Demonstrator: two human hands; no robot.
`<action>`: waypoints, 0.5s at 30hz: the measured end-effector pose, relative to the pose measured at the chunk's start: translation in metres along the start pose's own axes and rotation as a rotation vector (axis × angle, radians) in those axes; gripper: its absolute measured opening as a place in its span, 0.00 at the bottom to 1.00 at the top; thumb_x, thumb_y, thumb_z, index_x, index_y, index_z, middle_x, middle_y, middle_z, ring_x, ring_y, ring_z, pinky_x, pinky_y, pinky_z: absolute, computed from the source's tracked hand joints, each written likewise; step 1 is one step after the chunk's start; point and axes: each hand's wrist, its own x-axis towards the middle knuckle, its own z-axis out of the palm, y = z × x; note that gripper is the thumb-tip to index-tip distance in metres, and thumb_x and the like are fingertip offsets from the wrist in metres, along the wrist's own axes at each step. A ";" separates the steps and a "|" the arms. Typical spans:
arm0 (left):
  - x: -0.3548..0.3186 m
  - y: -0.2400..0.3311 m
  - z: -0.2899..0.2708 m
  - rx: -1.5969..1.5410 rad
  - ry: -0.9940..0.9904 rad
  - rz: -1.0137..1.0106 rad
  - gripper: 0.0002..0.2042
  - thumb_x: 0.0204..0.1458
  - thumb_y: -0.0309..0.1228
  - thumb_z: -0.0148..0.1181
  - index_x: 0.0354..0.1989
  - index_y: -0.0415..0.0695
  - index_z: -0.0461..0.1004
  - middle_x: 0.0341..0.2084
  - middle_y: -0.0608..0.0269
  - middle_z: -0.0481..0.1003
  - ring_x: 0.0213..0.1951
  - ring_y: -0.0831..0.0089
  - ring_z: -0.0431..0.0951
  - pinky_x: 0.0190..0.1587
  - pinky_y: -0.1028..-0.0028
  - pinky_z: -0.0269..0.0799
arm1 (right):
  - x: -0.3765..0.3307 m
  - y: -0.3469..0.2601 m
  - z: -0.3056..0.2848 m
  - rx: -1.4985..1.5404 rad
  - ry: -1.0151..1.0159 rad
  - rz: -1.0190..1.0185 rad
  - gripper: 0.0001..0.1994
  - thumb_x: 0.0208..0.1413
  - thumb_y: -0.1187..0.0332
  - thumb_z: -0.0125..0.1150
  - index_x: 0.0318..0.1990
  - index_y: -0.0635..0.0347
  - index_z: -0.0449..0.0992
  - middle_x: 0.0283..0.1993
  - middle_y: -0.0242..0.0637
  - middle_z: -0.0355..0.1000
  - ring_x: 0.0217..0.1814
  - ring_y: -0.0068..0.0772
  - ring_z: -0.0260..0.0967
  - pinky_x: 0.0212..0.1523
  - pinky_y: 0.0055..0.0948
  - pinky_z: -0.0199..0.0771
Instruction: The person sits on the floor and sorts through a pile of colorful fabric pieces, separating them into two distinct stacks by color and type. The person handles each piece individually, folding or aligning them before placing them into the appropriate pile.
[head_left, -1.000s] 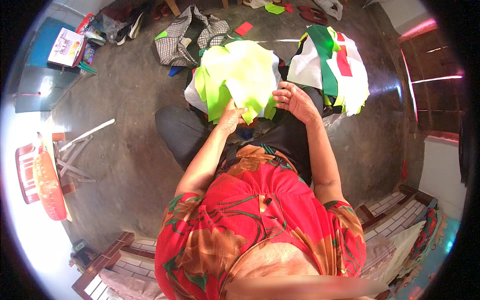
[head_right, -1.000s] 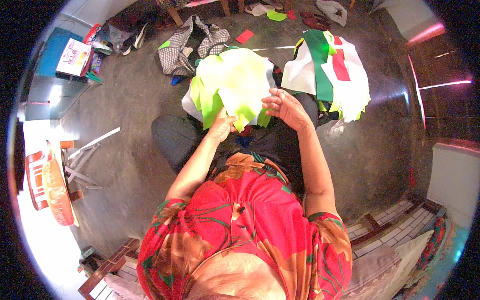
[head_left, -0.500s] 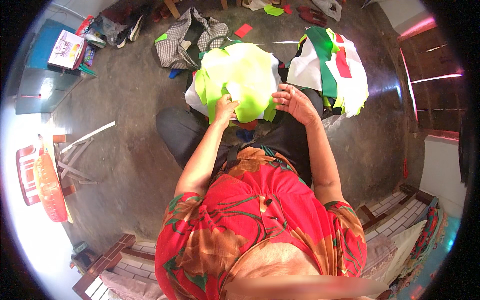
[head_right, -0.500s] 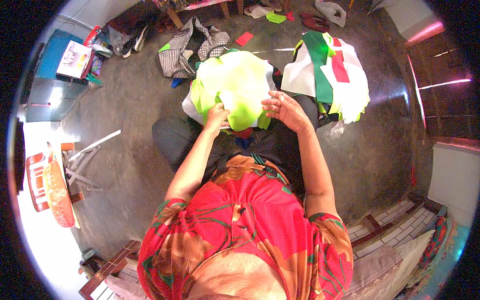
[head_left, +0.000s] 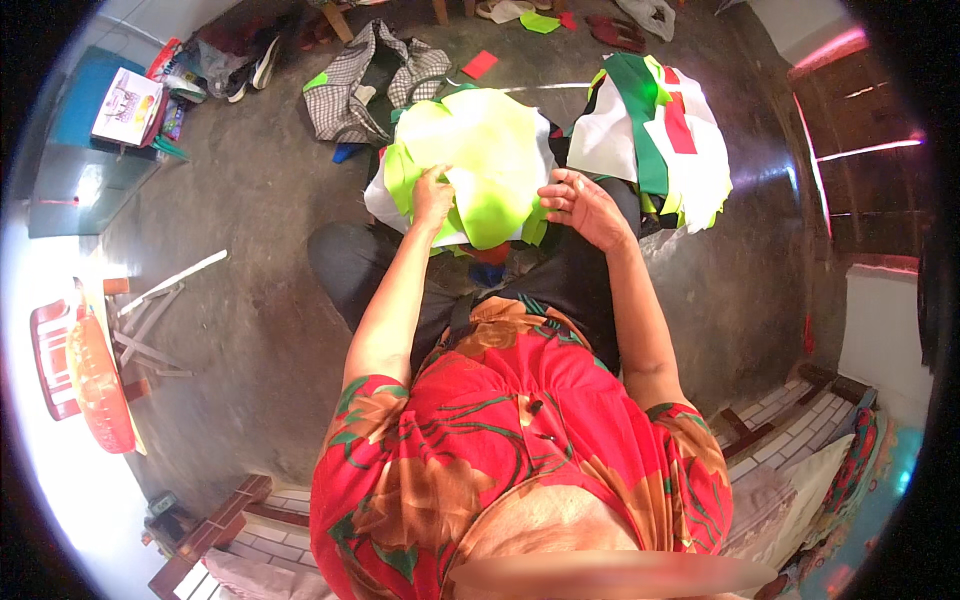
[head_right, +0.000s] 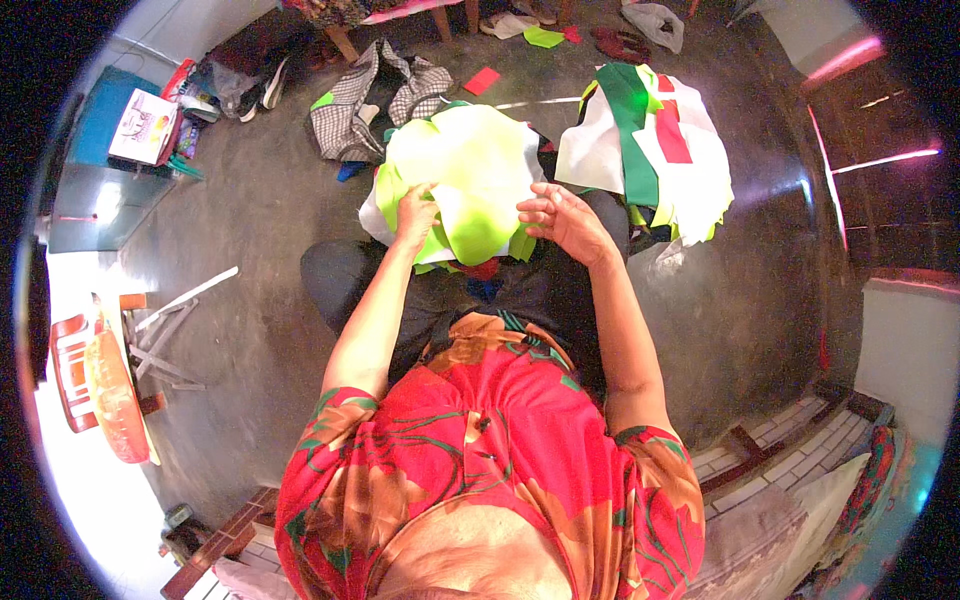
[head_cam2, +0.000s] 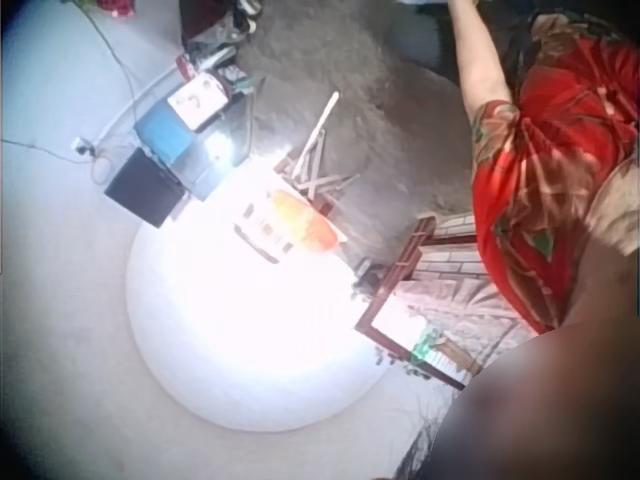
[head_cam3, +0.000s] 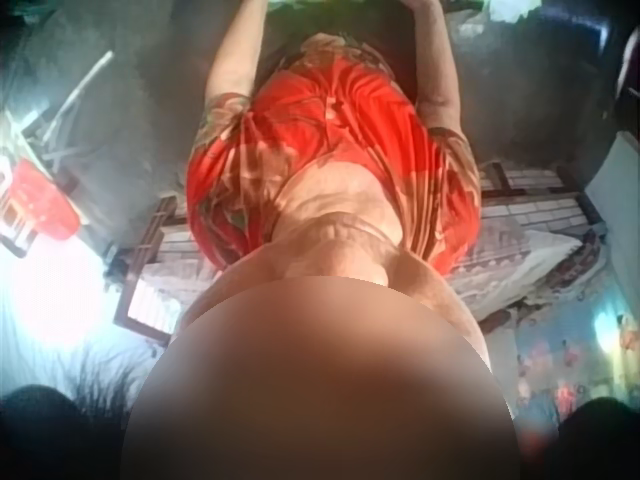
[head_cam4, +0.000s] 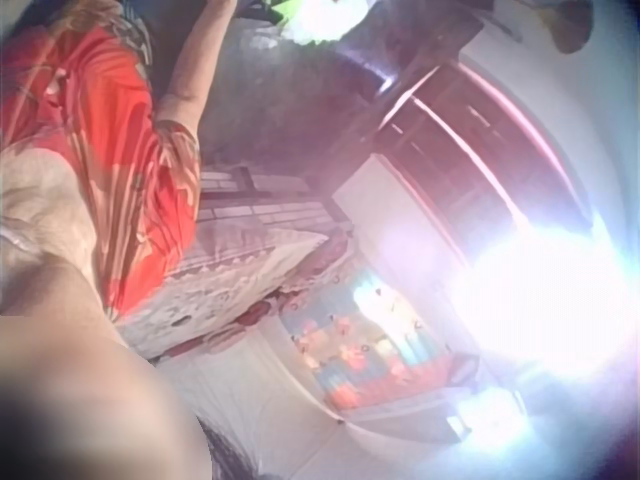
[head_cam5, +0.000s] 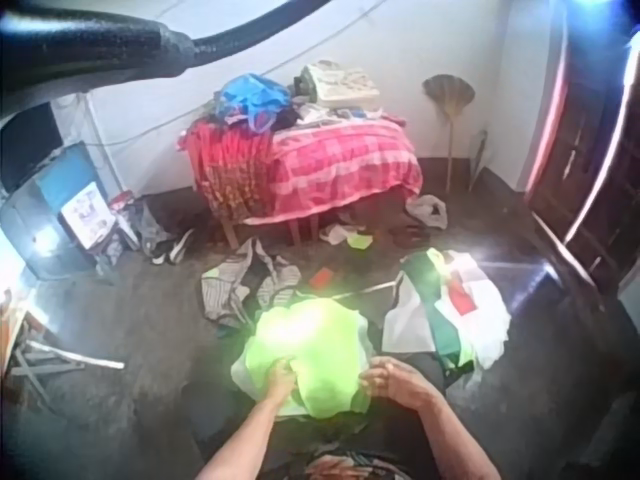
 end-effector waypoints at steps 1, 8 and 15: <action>-0.001 -0.002 -0.003 0.053 0.042 0.035 0.20 0.39 0.17 0.55 0.45 0.44 0.74 0.45 0.56 0.71 0.30 0.69 0.77 0.33 0.72 0.75 | 0.001 0.000 0.001 0.000 -0.007 0.000 0.23 0.62 0.55 0.48 0.59 0.60 0.60 0.54 0.47 0.69 0.52 0.36 0.70 0.52 0.37 0.71; -0.038 0.025 -0.001 0.751 0.181 0.387 0.24 0.40 0.25 0.62 0.50 0.42 0.69 0.58 0.53 0.59 0.59 0.56 0.60 0.56 0.59 0.61 | -0.003 0.001 0.000 -0.003 0.038 0.002 0.22 0.63 0.56 0.48 0.58 0.59 0.62 0.52 0.45 0.71 0.51 0.36 0.71 0.51 0.36 0.71; -0.042 0.008 0.018 1.061 -0.211 0.301 0.37 0.48 0.47 0.60 0.64 0.42 0.54 0.66 0.50 0.47 0.69 0.56 0.42 0.65 0.45 0.38 | 0.000 0.002 0.001 -0.004 -0.024 -0.027 0.22 0.59 0.58 0.53 0.57 0.58 0.63 0.51 0.44 0.71 0.52 0.36 0.71 0.51 0.38 0.71</action>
